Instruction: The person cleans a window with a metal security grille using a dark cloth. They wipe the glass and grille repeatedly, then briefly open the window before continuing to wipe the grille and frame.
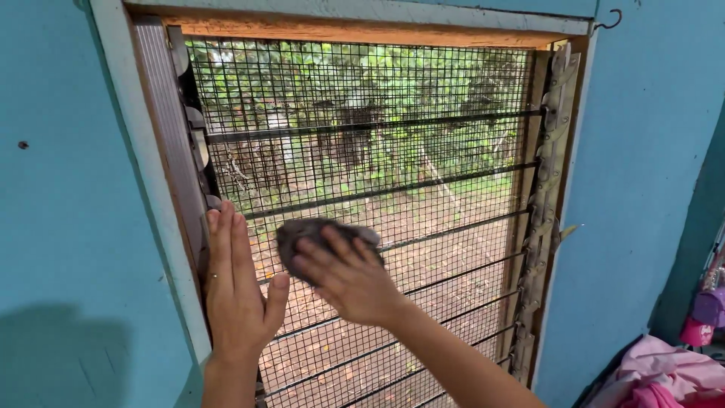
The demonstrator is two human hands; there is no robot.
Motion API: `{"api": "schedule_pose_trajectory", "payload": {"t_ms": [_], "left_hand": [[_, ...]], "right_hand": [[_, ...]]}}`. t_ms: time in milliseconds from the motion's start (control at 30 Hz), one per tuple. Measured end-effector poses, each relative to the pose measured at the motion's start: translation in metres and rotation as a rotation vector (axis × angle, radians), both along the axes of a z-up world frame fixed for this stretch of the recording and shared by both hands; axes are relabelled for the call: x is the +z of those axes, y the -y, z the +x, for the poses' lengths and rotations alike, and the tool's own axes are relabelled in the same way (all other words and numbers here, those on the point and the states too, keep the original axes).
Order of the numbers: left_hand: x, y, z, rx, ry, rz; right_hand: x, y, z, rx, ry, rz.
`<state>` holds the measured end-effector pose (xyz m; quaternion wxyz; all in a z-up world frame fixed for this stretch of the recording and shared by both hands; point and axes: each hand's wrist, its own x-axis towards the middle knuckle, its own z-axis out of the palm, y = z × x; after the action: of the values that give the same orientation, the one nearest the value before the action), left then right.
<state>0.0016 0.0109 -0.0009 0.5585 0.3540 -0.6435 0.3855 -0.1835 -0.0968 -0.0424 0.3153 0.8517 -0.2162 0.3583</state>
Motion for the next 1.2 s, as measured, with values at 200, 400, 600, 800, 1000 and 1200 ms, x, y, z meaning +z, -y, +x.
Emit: {"api": "schedule_pose_trajectory", "payload": {"t_ms": [200, 400, 600, 800, 1000, 1200], "left_hand": [[-0.001, 0.001, 0.000, 0.009, 0.005, 0.018], [0.000, 0.001, -0.001, 0.015, 0.013, 0.008], [0.002, 0.001, -0.003, 0.016, 0.015, -0.015], [0.003, 0.001, -0.003, 0.056, 0.037, -0.027], [-0.001, 0.000, -0.004, 0.086, 0.055, -0.019], [-0.031, -0.010, -0.015, 0.164, -0.032, 0.091]], "right_hand": [[0.003, 0.061, -0.079, -0.226, 0.346, -0.010], [0.031, 0.102, -0.191, -0.199, 0.883, 0.144], [0.032, 0.103, -0.249, -0.197, 0.860, 0.243], [0.034, 0.095, -0.274, 0.266, 1.520, 0.787], [0.014, 0.057, -0.302, 0.941, 1.700, 0.723], [-0.007, 0.029, -0.293, 0.997, 1.745, 0.745]]}}
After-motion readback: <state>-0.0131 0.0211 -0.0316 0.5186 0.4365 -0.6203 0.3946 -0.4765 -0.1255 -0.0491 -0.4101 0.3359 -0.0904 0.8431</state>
